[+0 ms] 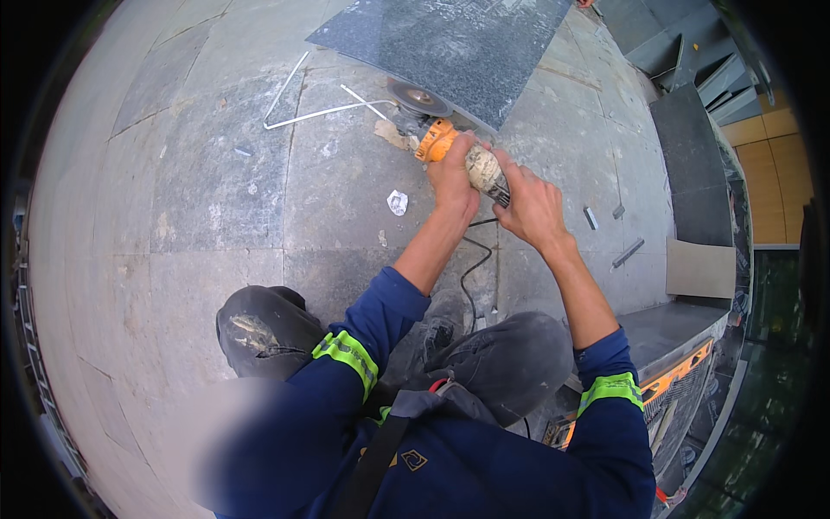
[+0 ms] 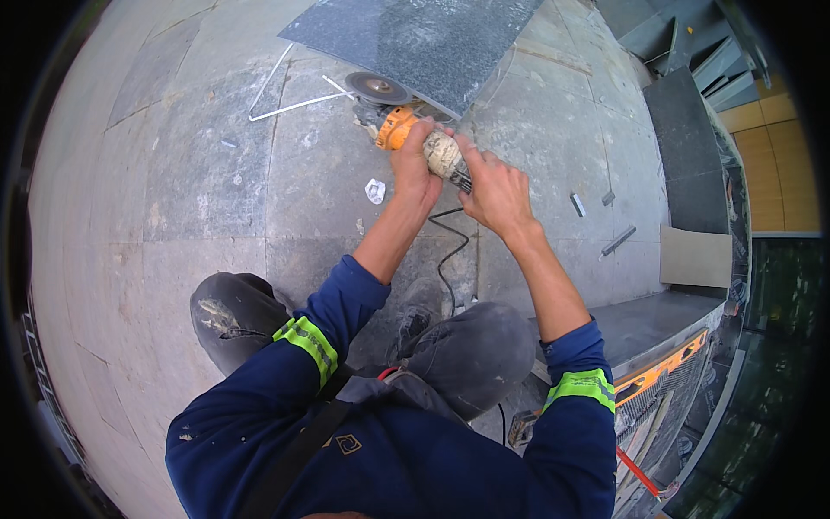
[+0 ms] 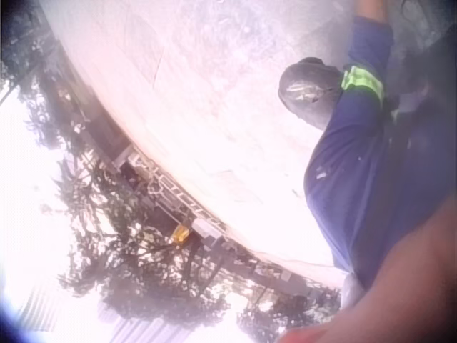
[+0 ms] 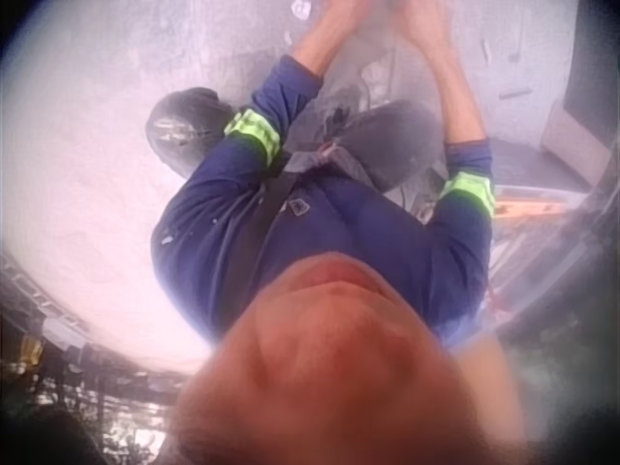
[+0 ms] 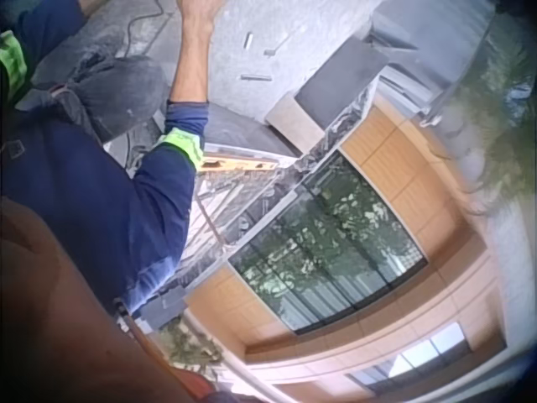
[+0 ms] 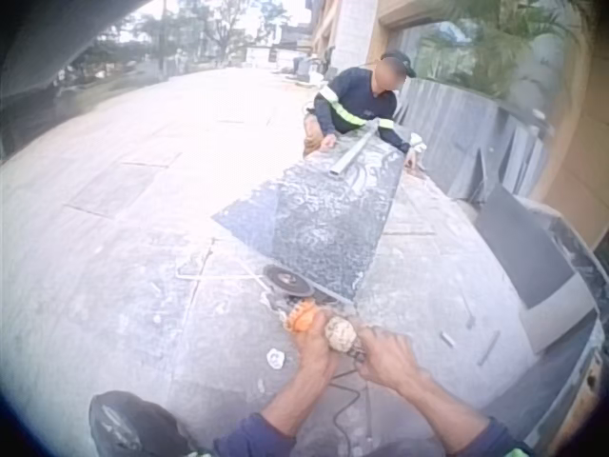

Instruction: The person uses an angle grinder to cut a large rectangular stone tile on the ground. The person holds the grinder with both hands and moves it along the tile edge, generating dust. Another worker is visible nearby handling other tiles.

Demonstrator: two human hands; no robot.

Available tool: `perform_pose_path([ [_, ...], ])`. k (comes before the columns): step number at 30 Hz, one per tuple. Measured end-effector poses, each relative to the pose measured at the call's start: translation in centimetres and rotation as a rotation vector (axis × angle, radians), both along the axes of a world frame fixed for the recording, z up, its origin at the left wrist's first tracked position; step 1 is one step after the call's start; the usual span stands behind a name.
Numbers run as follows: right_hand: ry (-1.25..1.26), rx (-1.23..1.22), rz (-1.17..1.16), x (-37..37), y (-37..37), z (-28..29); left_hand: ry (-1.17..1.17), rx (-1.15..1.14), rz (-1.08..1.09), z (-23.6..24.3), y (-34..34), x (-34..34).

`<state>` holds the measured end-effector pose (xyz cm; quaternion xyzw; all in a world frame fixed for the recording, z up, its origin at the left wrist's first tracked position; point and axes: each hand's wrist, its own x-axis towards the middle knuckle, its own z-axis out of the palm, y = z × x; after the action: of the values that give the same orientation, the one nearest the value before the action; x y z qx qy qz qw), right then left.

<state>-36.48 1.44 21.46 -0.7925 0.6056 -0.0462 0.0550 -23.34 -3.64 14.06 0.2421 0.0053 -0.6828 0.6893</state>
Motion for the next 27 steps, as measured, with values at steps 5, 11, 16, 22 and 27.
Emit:
perform_pose_path([
  [5,0.000,0.023,0.007,1.1,-1.0,0.8,0.021,-0.001,-0.009,0.2,-0.9,0.9],
  [11,-0.001,0.019,0.019,2.4,-2.6,0.1,0.053,0.020,0.020,0.2,-2.7,2.4],
  [16,0.026,0.037,-0.007,3.6,-3.8,-0.2,0.053,0.014,-0.015,-0.5,-4.2,3.5],
  [22,0.028,0.043,-0.009,2.6,-2.5,0.3,0.068,0.021,0.001,-0.4,-3.1,2.2],
  [27,0.012,0.054,-0.011,0.3,-0.2,0.4,0.007,0.023,0.006,0.3,0.0,0.1],
])
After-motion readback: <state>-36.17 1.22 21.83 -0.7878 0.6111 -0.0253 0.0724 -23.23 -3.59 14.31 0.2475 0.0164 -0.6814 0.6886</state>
